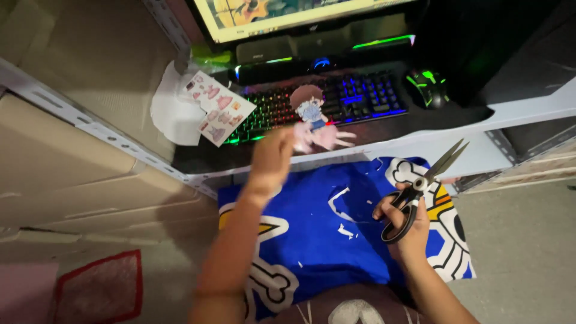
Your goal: Using scissors to carefully cut out small paper doll clothes from a printed sheet of paper.
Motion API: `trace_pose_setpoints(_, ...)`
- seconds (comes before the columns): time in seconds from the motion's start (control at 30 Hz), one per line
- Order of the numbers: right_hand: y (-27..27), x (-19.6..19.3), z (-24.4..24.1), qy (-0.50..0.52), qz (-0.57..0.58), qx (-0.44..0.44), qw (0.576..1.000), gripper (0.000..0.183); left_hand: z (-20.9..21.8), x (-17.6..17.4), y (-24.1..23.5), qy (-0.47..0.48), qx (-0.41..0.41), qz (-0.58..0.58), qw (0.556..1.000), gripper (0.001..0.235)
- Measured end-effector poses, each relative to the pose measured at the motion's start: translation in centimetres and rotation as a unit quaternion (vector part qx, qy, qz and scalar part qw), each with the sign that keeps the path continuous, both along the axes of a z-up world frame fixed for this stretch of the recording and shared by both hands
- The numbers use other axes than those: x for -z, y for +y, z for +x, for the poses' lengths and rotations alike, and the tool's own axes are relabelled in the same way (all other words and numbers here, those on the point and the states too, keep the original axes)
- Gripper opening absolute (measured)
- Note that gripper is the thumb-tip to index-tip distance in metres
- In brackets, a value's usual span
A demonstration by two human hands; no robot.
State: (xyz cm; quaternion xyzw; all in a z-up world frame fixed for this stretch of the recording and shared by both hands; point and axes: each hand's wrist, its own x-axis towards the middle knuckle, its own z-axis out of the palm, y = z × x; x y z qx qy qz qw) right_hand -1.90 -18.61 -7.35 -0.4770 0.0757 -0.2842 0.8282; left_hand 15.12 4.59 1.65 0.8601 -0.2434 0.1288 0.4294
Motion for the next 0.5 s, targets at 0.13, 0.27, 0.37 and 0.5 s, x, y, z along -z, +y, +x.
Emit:
trace_pose_setpoints(0.13, -0.6, 0.5, 0.0, 0.019, -0.006, 0.027, 0.999, 0.046, 10.4, 2.2, -1.6, -0.127, 0.01, 0.054, 0.99, 0.016)
trace_pose_setpoints(0.27, -0.8, 0.4, -0.2, 0.068, -0.034, -0.018, 0.997, 0.042, 16.8, 2.2, -7.0, -0.022, 0.135, 0.135, 0.981, 0.029)
trace_pose_setpoints(0.37, -0.8, 0.8, 0.1, 0.092, -0.033, -0.007, 0.995, 0.041, 18.4, 0.9, -10.3, -0.063, 0.175, 0.182, 0.966, 0.021)
trace_pose_setpoints(0.5, -1.3, 2.1, 0.0, 0.14, -0.038, -0.001, 0.989, 0.041, 15.1, -3.8, -11.5, -0.038, 0.115, 0.076, 0.99, 0.032)
